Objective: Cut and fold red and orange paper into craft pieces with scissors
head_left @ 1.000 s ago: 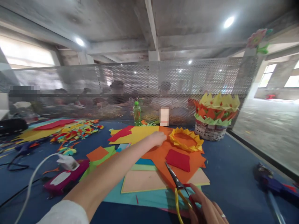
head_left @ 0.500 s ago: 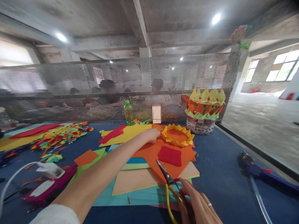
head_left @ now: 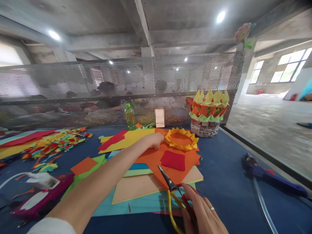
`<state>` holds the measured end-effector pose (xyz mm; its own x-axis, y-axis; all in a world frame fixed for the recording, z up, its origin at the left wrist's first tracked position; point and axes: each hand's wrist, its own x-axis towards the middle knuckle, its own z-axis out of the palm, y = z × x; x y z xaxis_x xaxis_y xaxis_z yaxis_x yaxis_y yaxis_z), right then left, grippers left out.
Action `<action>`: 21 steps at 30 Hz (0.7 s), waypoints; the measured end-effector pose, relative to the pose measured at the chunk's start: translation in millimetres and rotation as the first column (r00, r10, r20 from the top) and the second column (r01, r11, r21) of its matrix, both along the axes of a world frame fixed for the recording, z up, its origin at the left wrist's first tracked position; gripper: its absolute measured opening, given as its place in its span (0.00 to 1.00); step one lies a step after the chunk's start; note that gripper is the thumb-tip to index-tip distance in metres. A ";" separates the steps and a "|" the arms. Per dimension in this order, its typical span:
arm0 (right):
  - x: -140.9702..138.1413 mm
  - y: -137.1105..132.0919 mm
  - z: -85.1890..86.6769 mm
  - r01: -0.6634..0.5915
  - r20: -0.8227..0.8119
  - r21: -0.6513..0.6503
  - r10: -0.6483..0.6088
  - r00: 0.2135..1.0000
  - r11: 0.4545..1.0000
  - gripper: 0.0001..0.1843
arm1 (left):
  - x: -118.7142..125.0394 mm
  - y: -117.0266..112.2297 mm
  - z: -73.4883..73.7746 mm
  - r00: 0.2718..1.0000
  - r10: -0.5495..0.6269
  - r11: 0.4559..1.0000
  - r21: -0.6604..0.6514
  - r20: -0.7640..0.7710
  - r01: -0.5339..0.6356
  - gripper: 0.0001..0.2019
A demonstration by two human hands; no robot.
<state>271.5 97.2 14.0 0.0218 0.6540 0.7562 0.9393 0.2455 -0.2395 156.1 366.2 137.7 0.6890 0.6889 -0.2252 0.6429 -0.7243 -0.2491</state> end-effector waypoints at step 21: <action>-0.3 -0.6 -1.4 0.007 0.015 -0.026 -0.006 1.000 1.000 0.20 | 3.4 -3.9 -24.6 0.818 0.072 0.932 0.254 0.571 -0.259 0.11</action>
